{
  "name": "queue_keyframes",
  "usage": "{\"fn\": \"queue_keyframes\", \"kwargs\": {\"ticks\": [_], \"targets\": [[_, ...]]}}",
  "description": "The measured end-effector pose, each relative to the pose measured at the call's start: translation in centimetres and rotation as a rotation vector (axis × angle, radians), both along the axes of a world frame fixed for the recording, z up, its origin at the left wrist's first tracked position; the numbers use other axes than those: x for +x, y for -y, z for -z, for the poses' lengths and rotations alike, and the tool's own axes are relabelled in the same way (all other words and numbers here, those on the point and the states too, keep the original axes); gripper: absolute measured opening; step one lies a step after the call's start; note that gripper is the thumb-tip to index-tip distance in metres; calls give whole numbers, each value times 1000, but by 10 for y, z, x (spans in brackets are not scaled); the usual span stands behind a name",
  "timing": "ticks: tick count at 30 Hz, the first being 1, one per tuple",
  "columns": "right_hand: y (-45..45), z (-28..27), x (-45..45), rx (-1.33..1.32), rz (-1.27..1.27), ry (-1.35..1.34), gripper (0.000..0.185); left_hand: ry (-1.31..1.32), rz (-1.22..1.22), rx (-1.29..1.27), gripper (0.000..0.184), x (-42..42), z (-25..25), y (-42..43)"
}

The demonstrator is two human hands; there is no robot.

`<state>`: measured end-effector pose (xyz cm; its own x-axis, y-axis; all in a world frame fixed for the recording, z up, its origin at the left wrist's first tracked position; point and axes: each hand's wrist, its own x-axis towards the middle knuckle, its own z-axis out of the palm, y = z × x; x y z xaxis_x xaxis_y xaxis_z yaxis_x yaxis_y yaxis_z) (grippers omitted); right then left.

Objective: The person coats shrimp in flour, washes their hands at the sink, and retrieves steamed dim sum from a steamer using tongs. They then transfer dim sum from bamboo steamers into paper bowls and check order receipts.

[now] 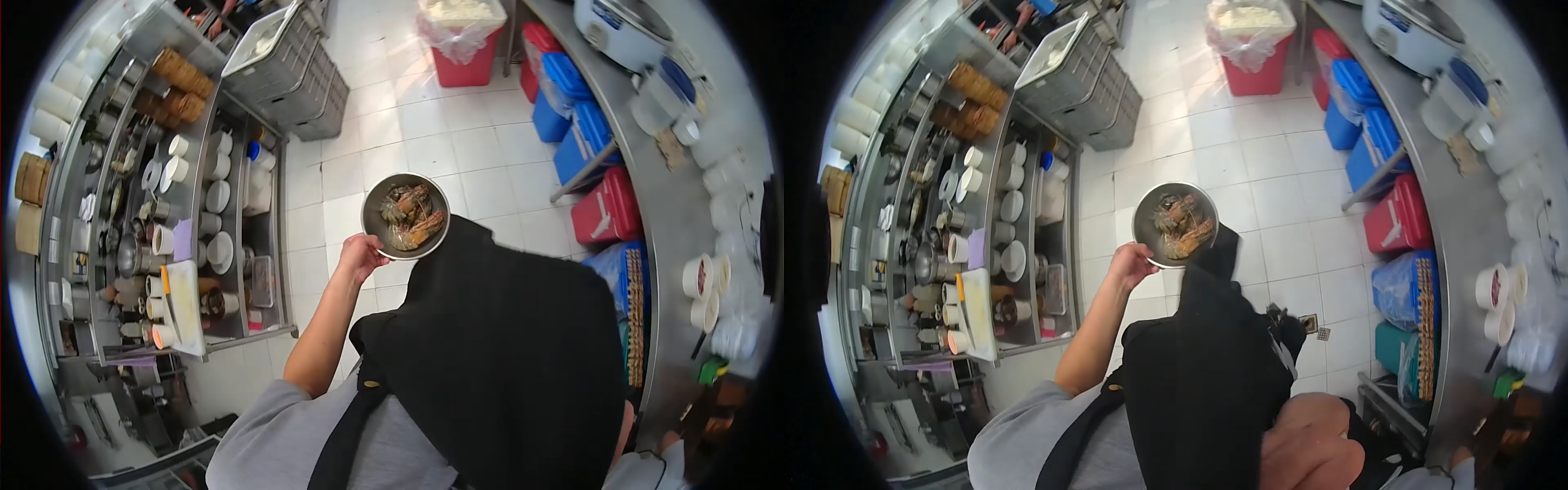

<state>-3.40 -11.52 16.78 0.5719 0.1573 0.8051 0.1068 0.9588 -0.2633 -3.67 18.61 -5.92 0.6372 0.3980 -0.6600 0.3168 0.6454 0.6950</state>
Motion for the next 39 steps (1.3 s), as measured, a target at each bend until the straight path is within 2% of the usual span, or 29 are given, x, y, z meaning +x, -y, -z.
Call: {"fn": "queue_keyframes", "kwargs": {"ticks": [4, 6, 9, 10, 11, 12, 13, 14, 15, 16, 17, 18, 19, 21, 23, 26, 30, 31, 33, 36, 39], "targets": [[-59, -10, 58, -61, -46, 59, 17, 17, -171, -47, 13, 3, 15, -57], [-87, -17, 118, -148, -153, 219, 16, 4, -239, -94, 11, 6, 29, -83], [-126, 0, 189, -470, -192, 421, 13, -36, -343, -80, 6, 32, 34, -120], [-138, 9, 214, -575, -194, 501, 13, 36, -393, -156, 6, 32, 67, -140], [-153, 16, 240, -750, -62, 482, 12, 122, -442, -214, 8, 33, 96, -162], [-168, 23, 266, -930, 54, 470, 13, 119, -518, -184, 9, 54, 86, -169], [-182, 33, 292, -1167, 307, 322, 14, 122, -598, -154, 10, 73, 70, -176], [-201, 71, 332, -1311, 270, 101, 15, 125, -631, -131, 10, 91, 65, -193], [-216, 123, 378, -1308, 230, -1, 17, 126, -669, -117, 10, 106, 66, -205], [-223, 156, 421, -1552, 378, 123, 20, 165, -638, -150, 9, 103, 90, -229], [-223, 213, 464, -1684, 579, 317, 26, 195, -607, -180, 11, 105, 111, -257], [-220, 265, 502, -1717, 704, 460, 28, 151, -790, -159, 10, 135, 96, -266], [-225, 293, 539, -1747, 831, 602, 30, 99, -976, -150, 11, 164, 77, -268], [-271, 274, 585, -1916, 456, 237, 31, -18, -970, -55, 10, 186, 60, -298], [-324, 262, 622, -1797, 380, 218, 30, -54, -1004, -27, 9, 212, 55, -324], [-410, 251, 662, -1753, 116, 422, 29, -81, -1020, -31, 8, 259, 47, -353], [-509, 247, 695, -1598, -216, 845, 36, -57, -1037, -87, 8, 326, 49, -390], [-532, 229, 705, -1660, -325, 924, 38, -61, -1038, -100, 8, 343, 53, -402], [-570, 233, 736, -1643, -390, 936, 39, -63, -1024, -165, 10, 375, 67, -431], [-618, 271, 810, -1628, -181, 907, 36, -35, -916, -198, 12, 430, 86, -488], [-639, 345, 900, -1905, -62, 444, 32, -43, -793, -124, 13, 516, 82, -555]]}}
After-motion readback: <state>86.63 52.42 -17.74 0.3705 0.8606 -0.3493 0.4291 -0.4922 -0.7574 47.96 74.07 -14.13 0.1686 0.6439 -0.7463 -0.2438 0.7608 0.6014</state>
